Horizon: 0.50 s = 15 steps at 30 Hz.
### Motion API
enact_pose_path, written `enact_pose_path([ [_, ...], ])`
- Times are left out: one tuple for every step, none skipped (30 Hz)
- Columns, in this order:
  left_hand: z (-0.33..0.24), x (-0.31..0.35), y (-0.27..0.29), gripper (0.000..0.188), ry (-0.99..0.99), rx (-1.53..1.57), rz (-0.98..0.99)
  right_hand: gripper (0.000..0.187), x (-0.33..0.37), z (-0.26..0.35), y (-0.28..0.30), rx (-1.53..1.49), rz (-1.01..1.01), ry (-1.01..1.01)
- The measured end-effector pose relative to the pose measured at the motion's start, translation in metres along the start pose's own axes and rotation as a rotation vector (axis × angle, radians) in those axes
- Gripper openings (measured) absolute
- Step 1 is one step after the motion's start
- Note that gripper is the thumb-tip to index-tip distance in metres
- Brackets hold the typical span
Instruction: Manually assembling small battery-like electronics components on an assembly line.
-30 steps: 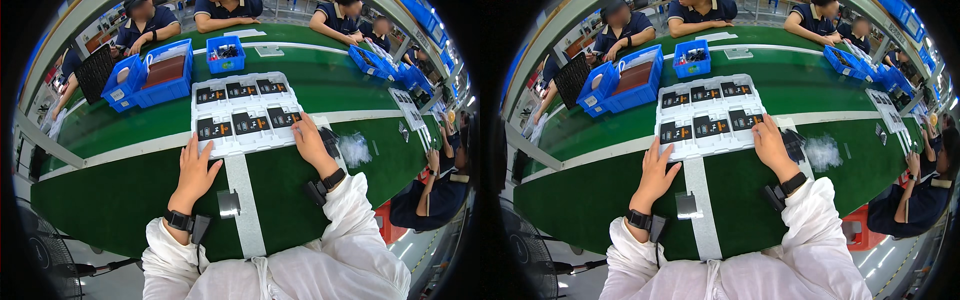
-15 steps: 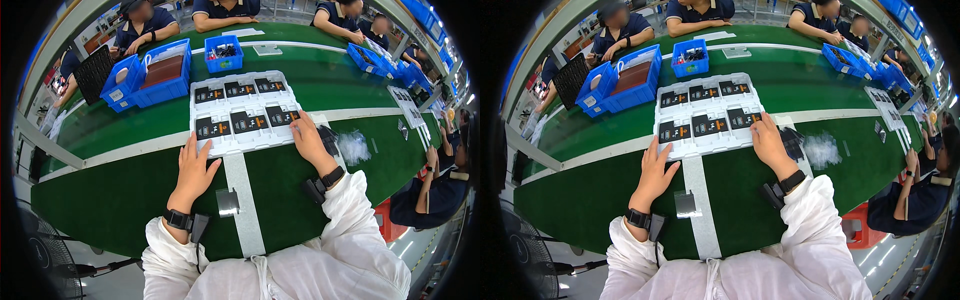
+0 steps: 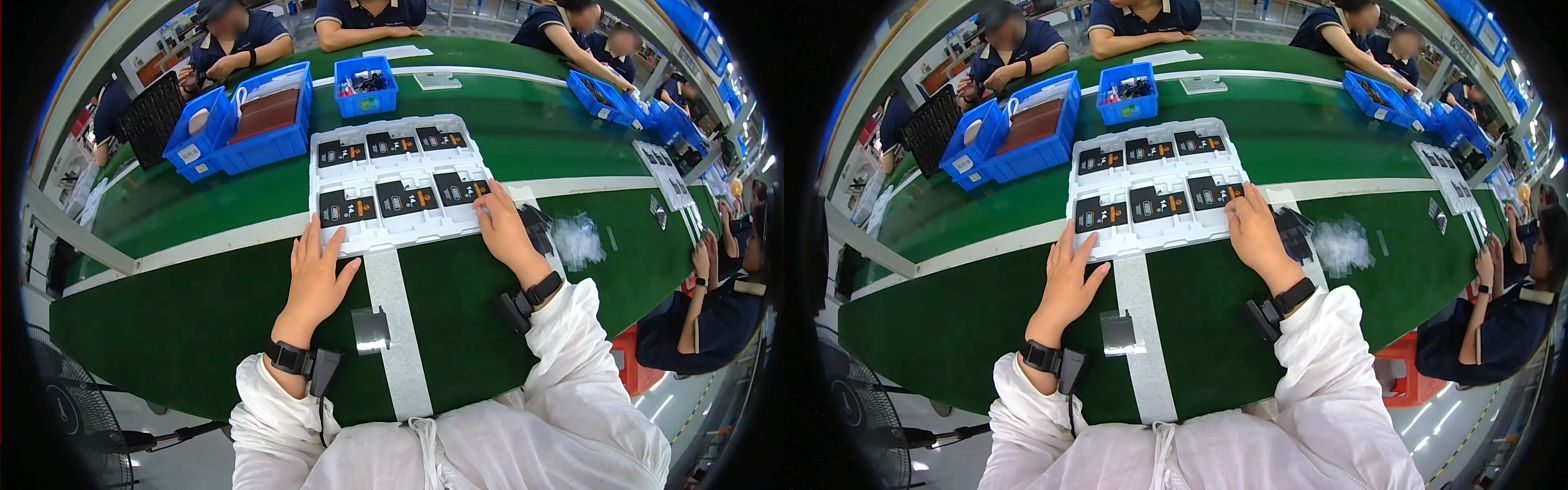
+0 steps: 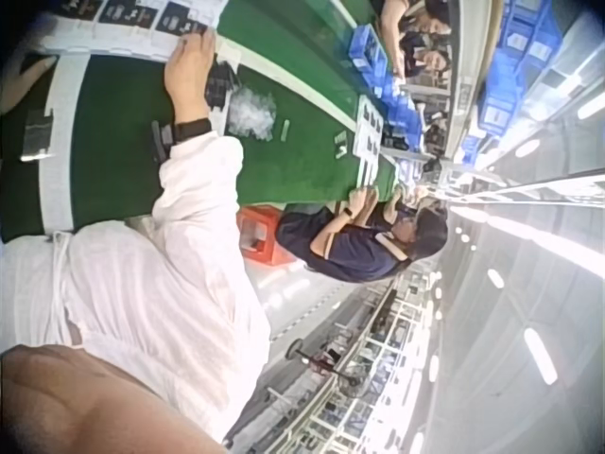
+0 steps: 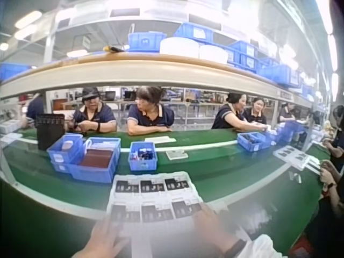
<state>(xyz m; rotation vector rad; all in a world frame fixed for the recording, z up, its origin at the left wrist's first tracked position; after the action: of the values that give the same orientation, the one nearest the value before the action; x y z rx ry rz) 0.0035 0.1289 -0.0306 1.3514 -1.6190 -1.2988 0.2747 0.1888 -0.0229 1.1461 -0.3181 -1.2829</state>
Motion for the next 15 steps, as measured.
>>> enact_pose_path([
  [0.0, 0.0001, 0.0007, 0.049, 0.0, 0.0, -0.001, 0.01, 0.0005, -0.0001, 0.0, 0.0, 0.0, -0.001],
  [-0.0006, 0.0012, 0.0005, 0.049, 0.0, -0.001, 0.0, 0.01, 0.001, -0.0004, -0.0005, 0.001, 0.002, -0.004],
  [-0.0004, 0.0009, -0.0003, 0.049, 0.002, 0.001, 0.003, 0.01, -0.0001, -0.0012, -0.0007, 0.003, 0.001, -0.005],
  [-0.0001, 0.0003, -0.0008, 0.049, 0.004, 0.003, 0.005, 0.01, -0.0003, -0.0013, -0.0008, 0.004, -0.003, -0.004],
  [-0.0004, -0.0007, -0.0006, 0.049, 0.002, 0.001, 0.003, 0.009, 0.0002, -0.0021, -0.0017, 0.013, 0.002, -0.019],
  [-0.0007, -0.0001, -0.0008, 0.049, 0.002, 0.007, 0.006, 0.009, 0.0008, -0.0024, -0.0029, 0.02, 0.011, -0.033],
  [-0.0007, 0.0002, -0.001, 0.049, 0.002, 0.013, 0.009, 0.009, 0.0006, -0.0024, -0.0025, 0.019, 0.012, -0.032],
  [-0.0004, 0.0003, -0.0008, 0.049, 0.003, 0.013, 0.009, 0.008, 0.0004, -0.0022, -0.0015, 0.024, 0.011, -0.025],
  [-0.0005, 0.0008, -0.0006, 0.049, 0.002, 0.01, 0.006, 0.008, 0.0006, -0.0018, -0.0015, 0.029, 0.012, -0.019],
  [-0.0004, 0.0011, -0.0006, 0.049, 0.001, 0.008, 0.002, 0.008, 0.0002, -0.0018, -0.0022, 0.028, 0.014, -0.018],
  [0.0007, 0.0008, -0.001, 0.049, 0.003, 0.008, 0.004, 0.008, -0.0006, -0.0011, -0.0031, 0.03, 0.019, -0.01],
  [0.0009, 0.0, -0.0006, 0.049, -0.004, 0.005, -0.002, 0.008, -0.0006, -0.0005, -0.0028, 0.035, 0.022, -0.003],
  [0.0004, -0.0001, -0.0003, 0.049, -0.01, 0.001, -0.008, 0.008, -0.0002, -0.0009, -0.0022, 0.036, 0.024, -0.004],
  [-0.0006, 0.0005, -0.0005, 0.049, -0.01, 0.002, -0.007, 0.009, 0.0004, -0.0029, -0.0013, 0.016, 0.025, -0.018],
  [-0.0003, -0.0002, -0.0004, 0.049, -0.005, 0.009, -0.003, 0.01, -0.0006, -0.0046, -0.0013, -0.004, 0.023, -0.031],
])
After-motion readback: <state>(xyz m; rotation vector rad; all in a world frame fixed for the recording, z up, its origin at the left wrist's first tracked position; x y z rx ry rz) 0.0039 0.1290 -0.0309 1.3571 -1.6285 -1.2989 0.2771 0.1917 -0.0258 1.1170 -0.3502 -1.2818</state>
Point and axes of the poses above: each hand's wrist, its own x-axis away from the middle knuckle, its own y-axis out of the back of the hand, z = x × y, the point moved 8 cm from there along -x, towards the middle knuckle, and after that the axes turned 11 degrees about z, right-handed, at the moved point
